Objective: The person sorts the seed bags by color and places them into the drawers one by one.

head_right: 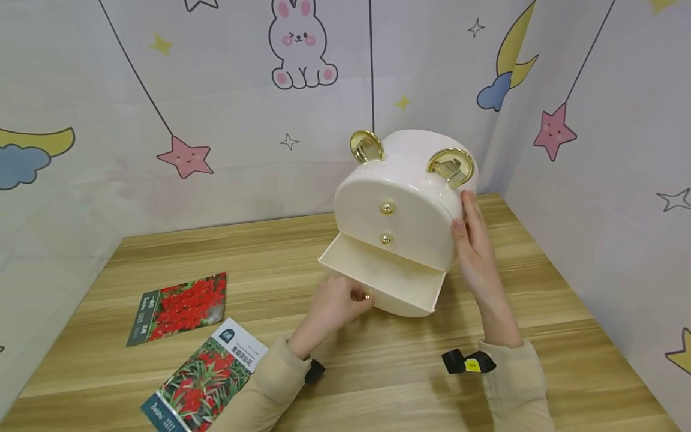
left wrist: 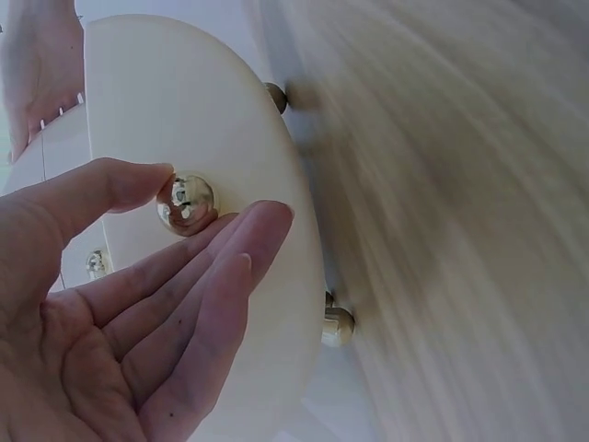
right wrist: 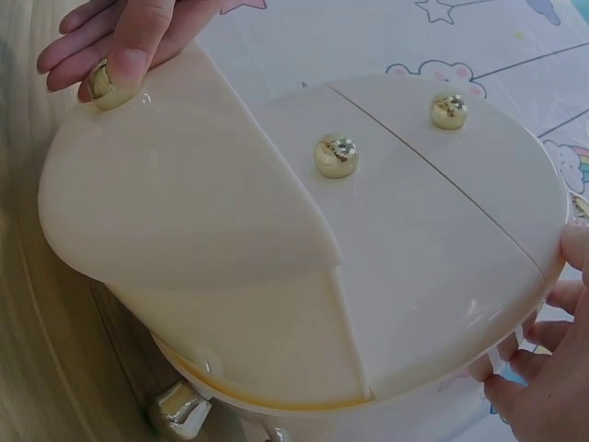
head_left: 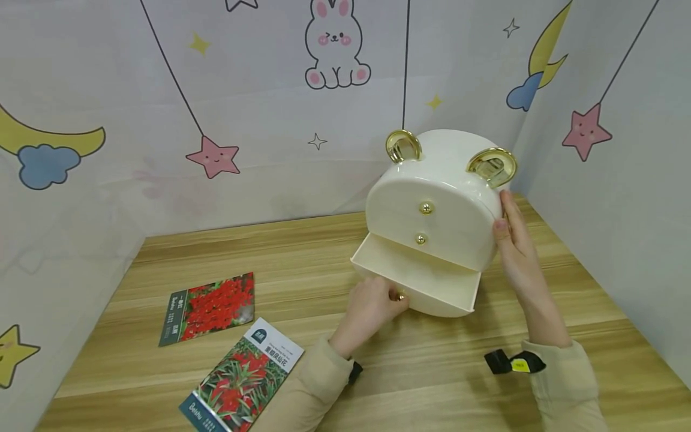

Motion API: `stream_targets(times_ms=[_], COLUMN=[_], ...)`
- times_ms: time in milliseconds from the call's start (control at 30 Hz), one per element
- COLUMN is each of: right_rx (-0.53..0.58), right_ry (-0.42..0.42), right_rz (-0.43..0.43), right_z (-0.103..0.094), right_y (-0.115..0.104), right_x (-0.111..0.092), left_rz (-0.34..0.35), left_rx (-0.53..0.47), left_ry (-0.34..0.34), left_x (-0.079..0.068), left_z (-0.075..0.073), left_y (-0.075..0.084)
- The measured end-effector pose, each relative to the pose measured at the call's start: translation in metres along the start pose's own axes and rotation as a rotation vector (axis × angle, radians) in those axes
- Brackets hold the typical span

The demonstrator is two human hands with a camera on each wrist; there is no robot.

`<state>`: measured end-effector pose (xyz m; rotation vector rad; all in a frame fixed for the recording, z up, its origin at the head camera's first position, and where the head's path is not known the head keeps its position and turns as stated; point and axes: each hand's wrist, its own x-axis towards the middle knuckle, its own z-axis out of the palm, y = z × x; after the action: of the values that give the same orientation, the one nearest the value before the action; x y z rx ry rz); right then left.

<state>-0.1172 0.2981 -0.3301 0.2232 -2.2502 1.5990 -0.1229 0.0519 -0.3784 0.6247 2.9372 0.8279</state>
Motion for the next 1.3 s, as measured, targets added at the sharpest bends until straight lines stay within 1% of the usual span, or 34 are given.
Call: stream_targets(times_ms=[367,600,700,933,1067,1300], right_rx=[-0.008,0.006,0.003,-0.001,0.008,0.001], right_ry=[0.004,0.000,-0.001,0.007,0.006,0.002], right_rz=[0.006,-0.007,0.000,-0.001,-0.009,-0.006], right_z=[0.000,0.001,0.001,0.000,0.000,0.001], right_y=[0.001,0.000,-0.001,0.000,0.001,0.000], right_x=[0.001,0.001,0.001,0.001,0.001,0.001], left_rz=[-0.005,0.004,0.008,0.006,0.004,0.024], left_rx=[0.025,-0.004,-0.013,0.014,0.026,0.027], left_ry=[-0.015,-0.021,-0.024,-0.035,-0.028,-0.008], left_x=[-0.008,-0.012,-0.013,-0.017,-0.018,-0.021], left_z=[-0.002,-0.005,-0.005,-0.007,-0.007,-0.007], left_y=[-0.001,-0.003,-0.004,-0.003,-0.003,-0.005])
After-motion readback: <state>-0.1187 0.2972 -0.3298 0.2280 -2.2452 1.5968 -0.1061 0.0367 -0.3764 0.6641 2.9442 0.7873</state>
